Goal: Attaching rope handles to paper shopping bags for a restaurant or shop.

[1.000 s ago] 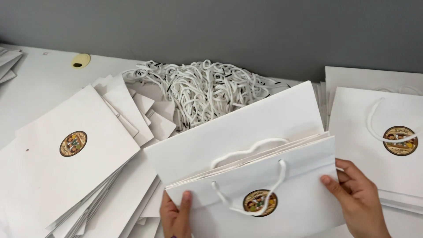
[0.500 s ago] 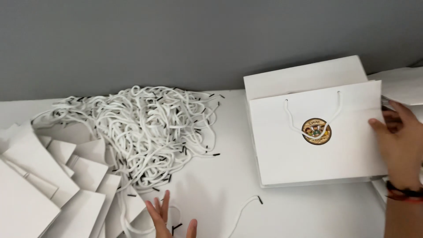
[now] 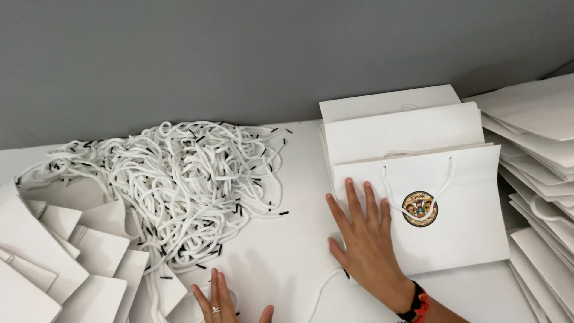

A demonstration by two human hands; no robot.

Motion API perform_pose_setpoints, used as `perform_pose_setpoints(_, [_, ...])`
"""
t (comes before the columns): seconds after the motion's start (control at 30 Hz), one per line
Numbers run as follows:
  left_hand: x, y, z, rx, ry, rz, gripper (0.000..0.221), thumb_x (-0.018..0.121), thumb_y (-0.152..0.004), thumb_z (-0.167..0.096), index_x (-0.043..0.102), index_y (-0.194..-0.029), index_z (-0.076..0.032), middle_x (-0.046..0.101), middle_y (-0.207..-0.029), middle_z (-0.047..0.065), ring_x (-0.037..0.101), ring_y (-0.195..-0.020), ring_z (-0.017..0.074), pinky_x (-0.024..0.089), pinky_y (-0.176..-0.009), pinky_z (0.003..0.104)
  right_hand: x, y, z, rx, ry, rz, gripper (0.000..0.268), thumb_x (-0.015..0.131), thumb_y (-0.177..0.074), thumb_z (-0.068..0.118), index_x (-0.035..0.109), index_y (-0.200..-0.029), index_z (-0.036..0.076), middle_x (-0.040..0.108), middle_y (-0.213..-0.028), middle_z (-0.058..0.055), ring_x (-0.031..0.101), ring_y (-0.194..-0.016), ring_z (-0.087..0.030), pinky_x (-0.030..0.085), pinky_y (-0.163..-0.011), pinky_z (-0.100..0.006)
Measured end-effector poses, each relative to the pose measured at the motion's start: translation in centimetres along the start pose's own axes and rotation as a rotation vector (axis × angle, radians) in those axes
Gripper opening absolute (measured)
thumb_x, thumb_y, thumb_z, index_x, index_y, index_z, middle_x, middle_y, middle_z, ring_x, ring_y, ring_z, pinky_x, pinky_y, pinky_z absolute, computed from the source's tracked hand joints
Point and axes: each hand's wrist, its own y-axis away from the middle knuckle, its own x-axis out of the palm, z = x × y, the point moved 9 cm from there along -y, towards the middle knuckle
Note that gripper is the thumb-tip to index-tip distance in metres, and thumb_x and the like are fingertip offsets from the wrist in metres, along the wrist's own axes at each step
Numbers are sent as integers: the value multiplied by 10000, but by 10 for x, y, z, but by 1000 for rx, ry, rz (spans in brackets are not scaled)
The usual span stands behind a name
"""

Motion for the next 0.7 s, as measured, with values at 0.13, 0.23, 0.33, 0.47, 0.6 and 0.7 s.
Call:
perform_pose_setpoints(0.13, [-9, -6, -12, -21, 7, 4, 1199, 831, -613, -504, 282, -1410, 205, 425, -1337, 489, 349, -1356, 579, 10, -1182, 699, 9, 2, -19, 23, 10, 93, 837, 723, -783, 277, 406, -1553, 190, 114, -1639, -224, 119, -1491, -483, 205, -1119, -695])
perform_pose_setpoints(0.23, [-14, -8, -20, -6, 26, 11, 1147, 824, -667, -475, 291, -1414, 213, 435, -1344, 482, 365, -1369, 571, 24, -1191, 705, 6, -2, -20, 34, -33, 96, 842, 738, -768, 298, 415, -1540, 202, 100, -1665, -237, 115, -1488, -488, 215, -1110, -694])
perform_pose_setpoints(0.33, [-14, -9, -19, -32, 11, 32, 1116, 827, -679, -450, 297, -1406, 212, 433, -1331, 484, 371, -1357, 576, 30, -1186, 707, 4, -4, -15, 62, -12, 144, 869, 756, -751, 333, 409, -1539, 212, 84, -1680, -241, 109, -1500, -504, 226, -1087, -685])
perform_pose_setpoints(0.47, [-21, -10, -22, -22, 24, -15, 1120, 821, -674, -456, 302, -1412, 207, 438, -1354, 470, 365, -1359, 578, 57, -1182, 694, -21, 2, -5, 44, -4, 144, 896, 755, -724, 336, 407, -1538, 205, 100, -1666, -251, 155, -1499, -506, 303, -1057, -628])
perform_pose_setpoints(0.6, [-21, -8, -23, -50, 37, -30, 1089, 834, -670, -435, 336, -1410, 189, 443, -1374, 442, 321, -1385, 606, 108, -1185, 679, -56, 19, -28, 283, 70, 326, 707, 662, -869, 268, 452, -1543, 299, 378, -1625, -57, 547, -1194, -302, 559, -900, -414])
perform_pose_setpoints(0.7, [-24, -8, -20, -85, 39, -52, 1071, 839, -648, -419, 369, -1403, 178, 457, -1383, 425, 265, -1405, 651, 146, -1176, 659, -91, 46, -79, 270, 81, 245, 510, 596, -943, 175, 557, -1438, 288, 580, -1524, -22, 751, -1036, -223, 629, -886, -340])
